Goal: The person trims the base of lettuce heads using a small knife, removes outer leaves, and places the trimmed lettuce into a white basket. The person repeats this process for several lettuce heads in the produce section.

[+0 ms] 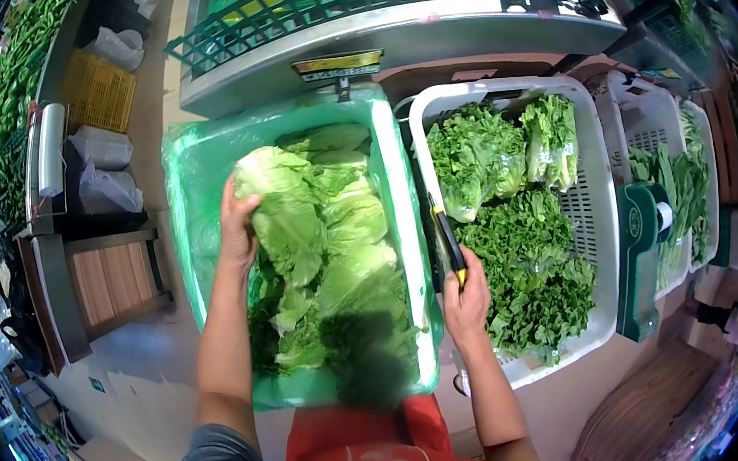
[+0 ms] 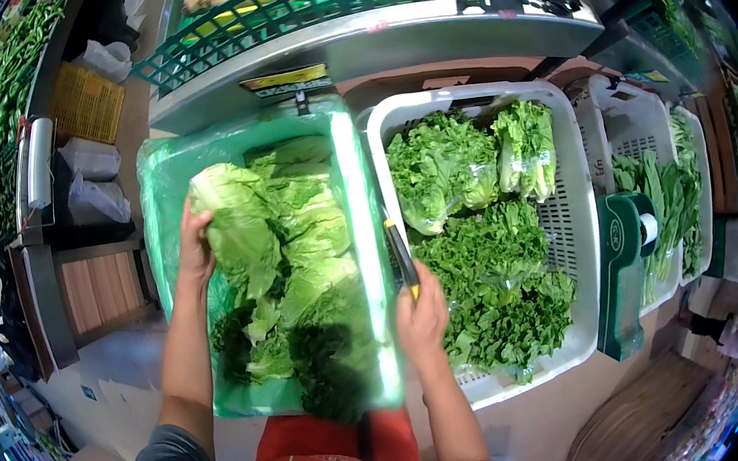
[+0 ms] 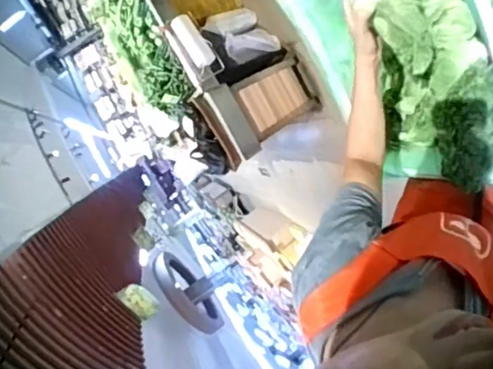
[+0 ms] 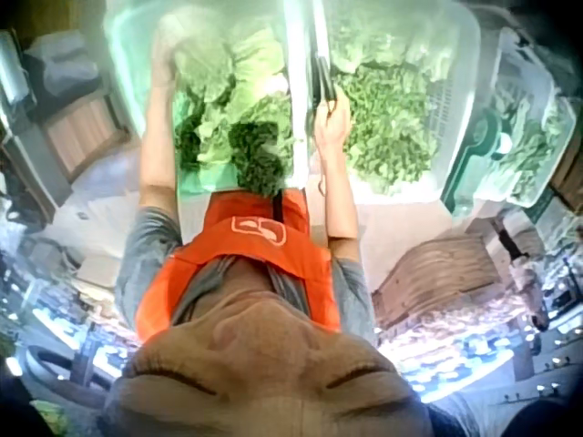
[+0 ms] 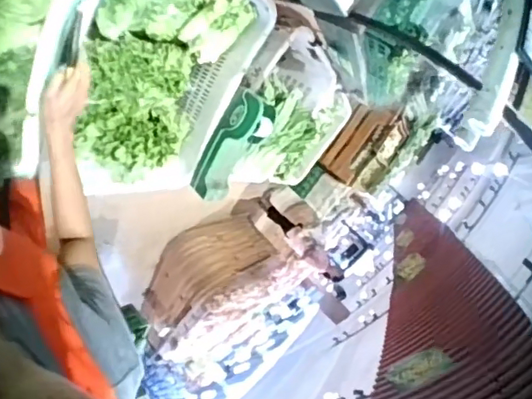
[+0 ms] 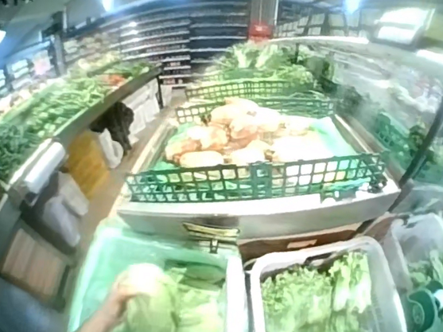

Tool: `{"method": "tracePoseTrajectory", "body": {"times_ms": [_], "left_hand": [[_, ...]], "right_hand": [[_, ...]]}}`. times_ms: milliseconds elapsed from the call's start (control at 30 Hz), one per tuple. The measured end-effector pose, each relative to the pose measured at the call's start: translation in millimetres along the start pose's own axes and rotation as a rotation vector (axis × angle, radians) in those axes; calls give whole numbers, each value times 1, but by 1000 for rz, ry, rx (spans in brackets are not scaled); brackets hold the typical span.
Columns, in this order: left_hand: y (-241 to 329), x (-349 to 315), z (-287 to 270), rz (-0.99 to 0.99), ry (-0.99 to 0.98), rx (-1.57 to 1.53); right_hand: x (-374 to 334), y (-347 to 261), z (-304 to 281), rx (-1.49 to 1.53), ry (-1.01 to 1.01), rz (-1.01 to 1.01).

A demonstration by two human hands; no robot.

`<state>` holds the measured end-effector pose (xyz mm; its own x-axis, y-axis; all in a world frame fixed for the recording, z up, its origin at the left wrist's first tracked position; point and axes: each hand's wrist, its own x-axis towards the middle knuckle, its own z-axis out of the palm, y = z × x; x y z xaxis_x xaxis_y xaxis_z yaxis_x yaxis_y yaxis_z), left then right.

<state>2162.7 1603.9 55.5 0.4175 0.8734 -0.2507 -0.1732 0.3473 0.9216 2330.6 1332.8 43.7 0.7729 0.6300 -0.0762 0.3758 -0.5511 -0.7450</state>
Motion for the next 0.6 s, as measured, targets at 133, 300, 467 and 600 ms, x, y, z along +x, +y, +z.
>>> {"method": "tracePoseTrajectory", "body": {"times_ms": [133, 300, 467, 600], "left_hand": [[-16, -29, -18, -479, -139, -722], [-26, -65, -8, -606, -143, -756], [-23, -84, -11, -657, -298, -734], [-17, -90, -12, -682, -482, -717]], "right_hand": [[18, 11, -5, -208, -27, -307], [13, 19, -25, -366, -117, -395], [-24, 20, -38, 665, -140, 479], [-42, -25, -36, 1105, -203, 597]]}}
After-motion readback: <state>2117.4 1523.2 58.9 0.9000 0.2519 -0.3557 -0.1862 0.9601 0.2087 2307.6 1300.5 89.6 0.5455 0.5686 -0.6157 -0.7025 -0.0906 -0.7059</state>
